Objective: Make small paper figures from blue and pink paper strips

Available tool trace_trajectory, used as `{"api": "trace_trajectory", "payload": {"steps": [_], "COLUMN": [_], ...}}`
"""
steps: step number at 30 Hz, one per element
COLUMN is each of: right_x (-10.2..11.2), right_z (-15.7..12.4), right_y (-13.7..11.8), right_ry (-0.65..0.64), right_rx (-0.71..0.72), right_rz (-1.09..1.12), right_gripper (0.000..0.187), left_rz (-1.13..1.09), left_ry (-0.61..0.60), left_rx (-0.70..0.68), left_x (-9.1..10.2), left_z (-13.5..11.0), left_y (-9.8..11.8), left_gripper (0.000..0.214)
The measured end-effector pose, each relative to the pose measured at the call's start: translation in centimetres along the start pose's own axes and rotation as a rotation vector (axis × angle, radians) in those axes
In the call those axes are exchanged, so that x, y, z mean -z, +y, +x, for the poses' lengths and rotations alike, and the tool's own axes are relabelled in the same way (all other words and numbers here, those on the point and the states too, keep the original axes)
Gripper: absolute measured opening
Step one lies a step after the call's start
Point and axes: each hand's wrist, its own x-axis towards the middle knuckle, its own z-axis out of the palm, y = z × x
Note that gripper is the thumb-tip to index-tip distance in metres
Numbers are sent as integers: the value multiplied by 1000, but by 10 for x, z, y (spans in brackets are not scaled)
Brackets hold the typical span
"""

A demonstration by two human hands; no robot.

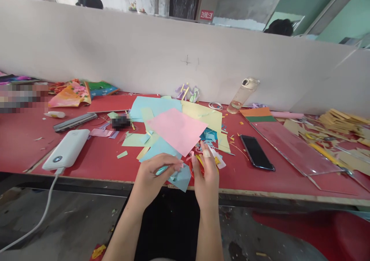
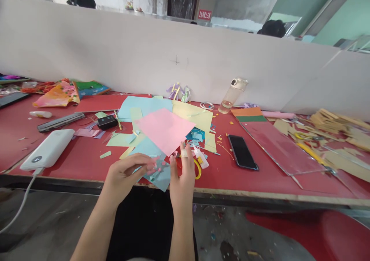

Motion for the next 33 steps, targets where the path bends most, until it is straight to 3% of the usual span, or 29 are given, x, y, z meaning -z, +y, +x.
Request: {"api": "trace_trajectory", "payload": {"steps": [4,7,12,18,25,30,33], "right_x": [3,1,-1,1,5,8,5], "right_z": [-8,-12,-11,-12,-13,-14,-15], "right_y": [-16,-28,-30,-28,-25,-25,-27], "right_ry": [-166,-291,-274,-250,-263,-345,-273], "right_rx": [-89,-112,-49,146,364,462,509], "right_rz": [206,260,207,-23,-283,-379,-332], "right_gripper": [29,19,15,10,10,13,14], "left_rz": [-91,-86,-28,253,627,691,655], "left_ry": [48,31,9,1,-125,-199,-153], "left_rx": [231,246,242,112,-149,-205,-220], "left_x": [0,0,2,2,4,12,9], "left_z": [4,3,2,1,-7,-10,-9], "left_y": [-5,-4,-2,1,2,6,7], "left_gripper": [19,22,21,10,15,17,16]}}
